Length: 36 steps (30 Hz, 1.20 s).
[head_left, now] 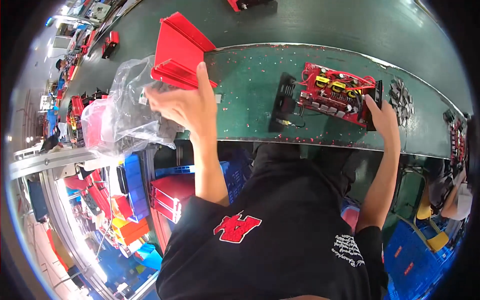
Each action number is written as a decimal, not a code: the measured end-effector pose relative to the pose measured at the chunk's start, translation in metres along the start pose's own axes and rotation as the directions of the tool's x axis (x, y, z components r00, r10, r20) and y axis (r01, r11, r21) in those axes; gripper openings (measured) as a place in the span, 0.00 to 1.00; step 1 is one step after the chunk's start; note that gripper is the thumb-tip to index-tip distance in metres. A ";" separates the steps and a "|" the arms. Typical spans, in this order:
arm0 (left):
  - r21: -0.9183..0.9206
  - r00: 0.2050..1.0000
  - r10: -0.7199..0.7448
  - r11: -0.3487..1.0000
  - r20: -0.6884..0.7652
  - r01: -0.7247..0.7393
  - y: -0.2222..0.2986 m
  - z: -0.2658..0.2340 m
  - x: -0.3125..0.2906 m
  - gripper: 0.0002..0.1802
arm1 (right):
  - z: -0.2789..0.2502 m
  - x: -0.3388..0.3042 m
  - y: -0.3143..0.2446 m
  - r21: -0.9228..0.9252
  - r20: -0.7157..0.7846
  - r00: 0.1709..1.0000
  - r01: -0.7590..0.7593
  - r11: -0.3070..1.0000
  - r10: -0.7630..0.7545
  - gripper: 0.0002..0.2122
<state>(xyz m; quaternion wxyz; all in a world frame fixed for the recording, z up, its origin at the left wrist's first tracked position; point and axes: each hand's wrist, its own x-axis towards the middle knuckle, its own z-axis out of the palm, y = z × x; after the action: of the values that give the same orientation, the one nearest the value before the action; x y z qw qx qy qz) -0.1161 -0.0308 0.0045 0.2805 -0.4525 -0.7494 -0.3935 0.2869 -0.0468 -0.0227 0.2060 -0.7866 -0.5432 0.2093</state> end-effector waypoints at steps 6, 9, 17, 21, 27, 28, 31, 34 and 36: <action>0.025 0.894 -0.260 0.963 0.365 0.270 -0.012 0.026 0.027 0.52 | 0.007 0.019 0.007 -0.196 -0.091 0.985 0.125 0.973 -0.145 0.23; -0.035 0.990 -0.039 0.998 0.134 0.044 -0.021 0.038 0.048 0.46 | -0.007 0.014 0.000 0.073 -0.027 0.999 -0.036 0.997 0.038 0.19; -0.384 0.779 0.265 0.923 0.569 -0.034 -0.012 0.060 0.145 0.30 | -0.059 -0.003 0.029 0.619 -0.005 0.973 -0.179 0.765 0.232 0.13; -0.676 0.402 0.679 0.716 0.615 -0.175 0.051 0.092 0.103 0.25 | -0.126 -0.033 0.047 0.751 0.061 0.968 -0.205 0.628 0.244 0.11; -0.875 -0.099 0.875 0.480 0.473 0.059 0.139 0.105 -0.006 0.22 | -0.168 -0.062 0.033 0.746 -0.011 0.956 -0.188 0.639 0.293 0.10; -0.874 -0.101 0.877 0.478 0.470 0.084 0.142 0.108 -0.019 0.20 | -0.165 -0.063 0.033 0.728 -0.063 0.957 -0.150 0.669 0.283 0.10; -0.892 0.129 0.887 0.424 0.444 0.155 0.143 0.073 -0.031 0.17 | -0.141 -0.056 0.033 0.698 -0.082 0.934 -0.196 0.689 0.348 0.11; -0.415 0.114 0.708 0.268 0.697 0.870 0.130 0.030 -0.043 0.34 | -0.117 -0.056 0.034 0.737 -0.031 0.916 -0.250 0.628 0.400 0.13; 0.148 -0.134 0.741 0.047 0.658 0.988 0.109 -0.011 -0.047 0.43 | -0.097 -0.047 0.039 0.778 0.083 0.909 -0.315 0.543 0.408 0.18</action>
<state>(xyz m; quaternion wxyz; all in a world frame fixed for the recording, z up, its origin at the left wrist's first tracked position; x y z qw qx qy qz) 0.0031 -0.0313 0.0107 -0.8591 -0.3209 -0.2392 -0.3191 0.3557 -0.1130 0.0412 0.5061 -0.7240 -0.2128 0.4177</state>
